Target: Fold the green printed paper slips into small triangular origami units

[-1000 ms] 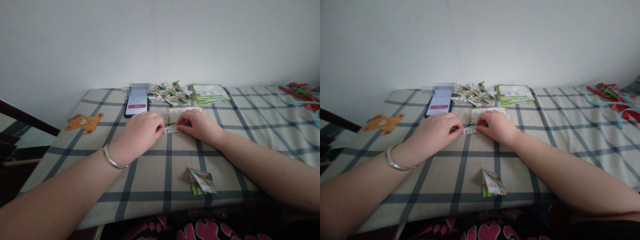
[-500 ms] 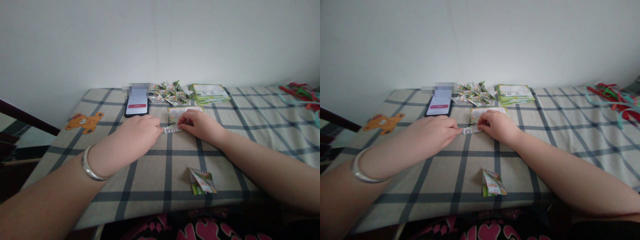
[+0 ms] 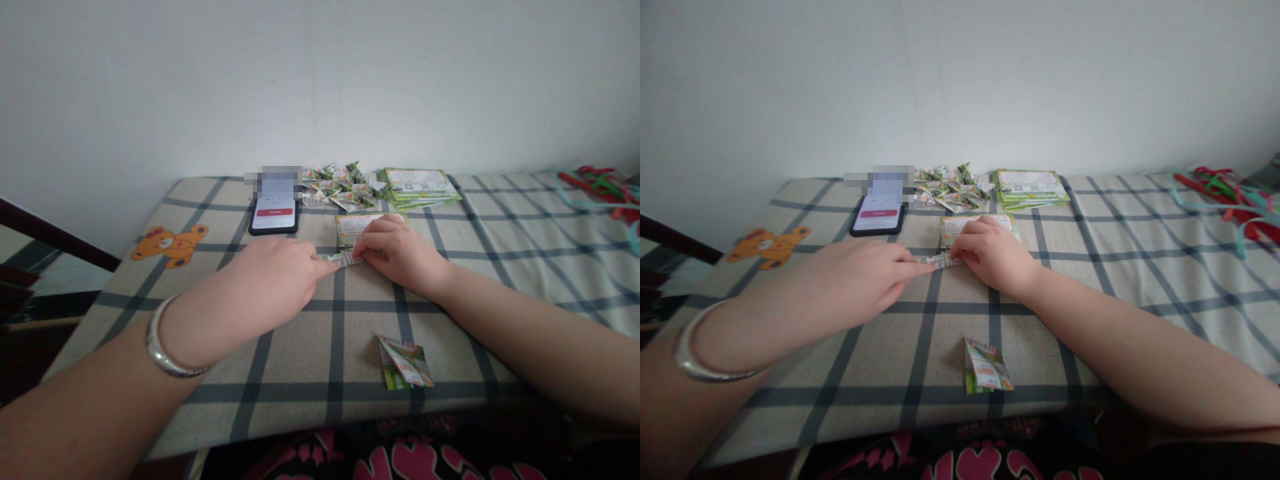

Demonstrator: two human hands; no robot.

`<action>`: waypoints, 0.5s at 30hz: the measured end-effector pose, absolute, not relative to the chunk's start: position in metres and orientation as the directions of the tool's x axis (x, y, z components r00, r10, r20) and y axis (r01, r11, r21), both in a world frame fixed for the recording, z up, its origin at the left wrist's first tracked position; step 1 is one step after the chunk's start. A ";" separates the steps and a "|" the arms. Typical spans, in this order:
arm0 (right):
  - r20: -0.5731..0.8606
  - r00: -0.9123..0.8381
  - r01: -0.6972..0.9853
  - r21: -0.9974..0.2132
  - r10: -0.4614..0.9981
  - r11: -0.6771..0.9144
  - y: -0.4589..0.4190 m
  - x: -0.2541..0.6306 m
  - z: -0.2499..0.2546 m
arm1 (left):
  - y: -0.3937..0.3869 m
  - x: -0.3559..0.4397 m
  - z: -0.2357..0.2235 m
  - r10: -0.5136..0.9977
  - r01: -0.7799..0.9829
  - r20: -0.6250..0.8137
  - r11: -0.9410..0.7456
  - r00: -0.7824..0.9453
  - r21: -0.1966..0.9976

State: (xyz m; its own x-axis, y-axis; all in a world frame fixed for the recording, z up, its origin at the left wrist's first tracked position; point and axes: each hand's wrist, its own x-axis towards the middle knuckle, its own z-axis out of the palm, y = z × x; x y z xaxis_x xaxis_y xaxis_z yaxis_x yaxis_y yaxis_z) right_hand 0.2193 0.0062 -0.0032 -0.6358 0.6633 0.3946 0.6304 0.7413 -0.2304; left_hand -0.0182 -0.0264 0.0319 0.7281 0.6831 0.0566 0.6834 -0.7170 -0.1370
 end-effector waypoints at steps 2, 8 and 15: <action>0.387 -0.707 0.569 -0.185 0.592 0.801 0.004 0.219 -0.003 | -0.028 -0.016 0.035 0.679 0.666 0.015 -0.716 0.734 -0.210; 0.288 -0.819 0.495 -0.086 0.497 0.865 -0.001 0.223 0.003 | -0.030 -0.010 0.040 0.699 0.668 -0.051 -0.699 0.713 -0.255; 0.227 -0.821 0.545 0.038 0.524 0.838 -0.005 0.218 0.015 | -0.031 -0.013 0.035 0.647 0.617 0.014 -0.720 0.762 -0.317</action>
